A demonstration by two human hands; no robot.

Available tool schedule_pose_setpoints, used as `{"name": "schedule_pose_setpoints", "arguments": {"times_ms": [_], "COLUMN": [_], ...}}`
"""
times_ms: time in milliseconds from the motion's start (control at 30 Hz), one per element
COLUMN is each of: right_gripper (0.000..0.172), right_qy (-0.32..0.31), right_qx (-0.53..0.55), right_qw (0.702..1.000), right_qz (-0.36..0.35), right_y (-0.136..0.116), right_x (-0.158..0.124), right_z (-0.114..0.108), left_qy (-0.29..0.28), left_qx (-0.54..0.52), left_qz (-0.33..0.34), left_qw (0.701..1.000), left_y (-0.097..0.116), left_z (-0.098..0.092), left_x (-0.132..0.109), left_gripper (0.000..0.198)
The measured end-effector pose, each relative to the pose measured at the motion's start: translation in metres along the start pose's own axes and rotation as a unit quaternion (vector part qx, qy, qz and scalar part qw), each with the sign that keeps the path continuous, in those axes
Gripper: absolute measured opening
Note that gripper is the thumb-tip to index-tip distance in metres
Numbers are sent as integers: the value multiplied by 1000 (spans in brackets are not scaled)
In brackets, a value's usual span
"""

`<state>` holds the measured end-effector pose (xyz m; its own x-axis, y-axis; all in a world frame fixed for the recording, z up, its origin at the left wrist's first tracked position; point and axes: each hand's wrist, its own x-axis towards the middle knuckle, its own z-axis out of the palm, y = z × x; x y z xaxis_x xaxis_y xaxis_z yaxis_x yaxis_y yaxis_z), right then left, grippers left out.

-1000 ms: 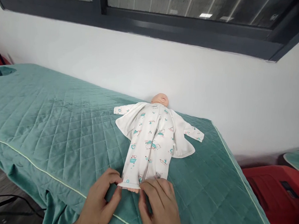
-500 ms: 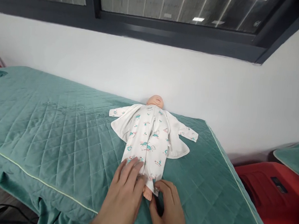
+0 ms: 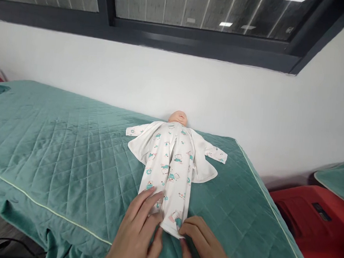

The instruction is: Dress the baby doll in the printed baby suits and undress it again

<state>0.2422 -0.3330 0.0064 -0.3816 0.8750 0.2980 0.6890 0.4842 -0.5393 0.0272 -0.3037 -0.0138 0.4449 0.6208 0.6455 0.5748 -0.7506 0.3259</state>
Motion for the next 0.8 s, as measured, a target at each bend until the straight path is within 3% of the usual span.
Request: {"name": "schedule_pose_setpoints", "arguments": {"times_ms": [100, 167, 267, 367, 533, 667, 800], "right_gripper": [22, 21, 26, 37, 34, 23, 24], "right_qy": [-58, -46, 16, 15, 9, 20, -6], "right_qx": [3, -12, -107, -211, -263, -248, -214], "right_qw": [998, 997, 991, 976, 965, 968, 977], "right_qz": [22, 53, 74, 45, 6, 5, 4], "right_y": [12, 29, 62, 91, 105, 102, 98], "right_x": [6, 17, 39, 63, 82, 78, 69], "right_z": [-15, -25, -33, -28, -18, -22, -29], "left_qy": [-5, 27, -27, -71, -94, -91, -78], "left_qx": [6, 39, 124, 175, 184, 165, 99], "left_qz": [66, 23, 6, 8, -14, -32, -33], "left_qw": [998, 999, 992, 982, 978, 982, 991], "left_y": [-34, -67, -114, -143, -155, -153, -150], "left_z": [-9, -10, -2, 10, 20, 16, 9], "left_x": [-9, -7, 13, 44, 71, 68, 61], "left_gripper": [35, 39, 46, 47, 28, 21, 19]}}
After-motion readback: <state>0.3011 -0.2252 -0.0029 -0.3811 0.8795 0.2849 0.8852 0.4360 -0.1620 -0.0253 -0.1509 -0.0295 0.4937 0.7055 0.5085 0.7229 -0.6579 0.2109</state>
